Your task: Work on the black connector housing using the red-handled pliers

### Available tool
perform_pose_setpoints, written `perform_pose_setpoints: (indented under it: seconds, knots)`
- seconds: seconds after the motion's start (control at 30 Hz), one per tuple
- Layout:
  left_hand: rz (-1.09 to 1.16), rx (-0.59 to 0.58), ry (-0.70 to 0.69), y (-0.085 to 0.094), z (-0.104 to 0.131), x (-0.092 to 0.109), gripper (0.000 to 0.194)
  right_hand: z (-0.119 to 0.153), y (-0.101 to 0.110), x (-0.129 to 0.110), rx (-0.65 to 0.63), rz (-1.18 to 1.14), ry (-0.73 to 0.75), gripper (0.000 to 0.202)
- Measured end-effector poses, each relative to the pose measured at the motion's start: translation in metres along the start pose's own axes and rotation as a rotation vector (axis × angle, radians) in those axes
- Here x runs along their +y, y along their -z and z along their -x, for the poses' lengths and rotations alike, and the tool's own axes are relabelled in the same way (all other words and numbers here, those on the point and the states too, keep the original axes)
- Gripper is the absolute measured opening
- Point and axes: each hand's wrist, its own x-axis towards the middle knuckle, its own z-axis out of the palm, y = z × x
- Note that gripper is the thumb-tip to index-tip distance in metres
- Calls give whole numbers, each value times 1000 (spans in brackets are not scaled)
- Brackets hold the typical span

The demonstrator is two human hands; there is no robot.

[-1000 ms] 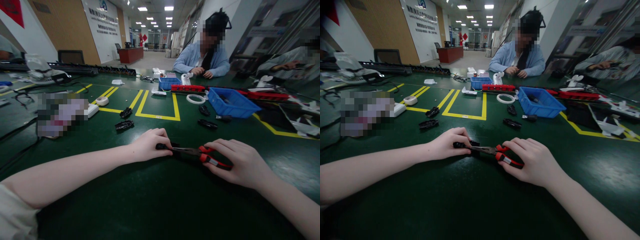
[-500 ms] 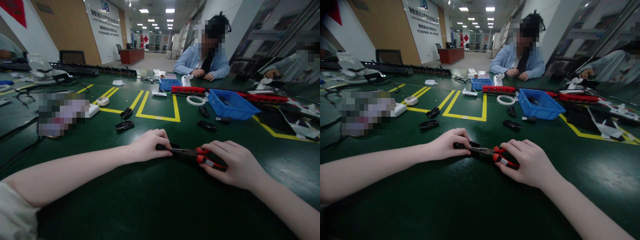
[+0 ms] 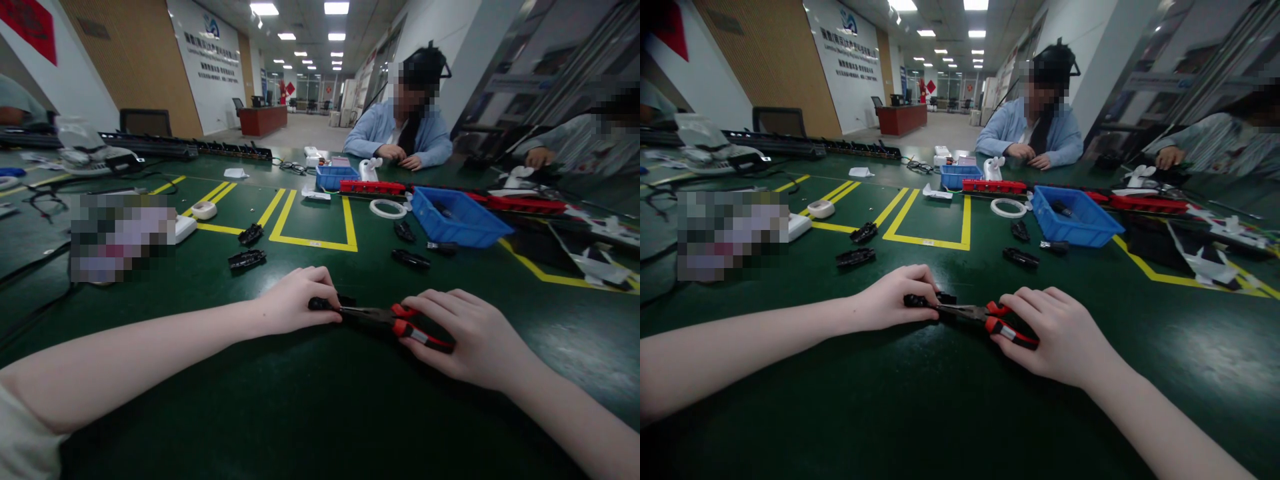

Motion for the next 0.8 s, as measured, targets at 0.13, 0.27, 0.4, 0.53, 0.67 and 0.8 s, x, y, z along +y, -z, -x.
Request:
perform_pose_setpoints:
  seconds: [0.13,0.27,0.4,0.53,0.67,0.8]
  knots:
    - [4,7,-10,0,0,0,12,0,3,0,-1,2,6,28]
    - [4,2,-3,-1,0,-1,11,1,1,0,0,9,2,30]
    - [5,-5,7,-1,0,-1,10,1,-3,-2,-26,-4,-19,32]
    - [1,-7,23,0,0,0,11,0,-5,-3,-64,-13,-43,33]
    - [7,-7,26,0,0,2,10,3,-7,-2,-71,-10,-47,35]
    - [3,-6,22,0,0,1,10,5,-9,-2,-50,-22,-56,38]
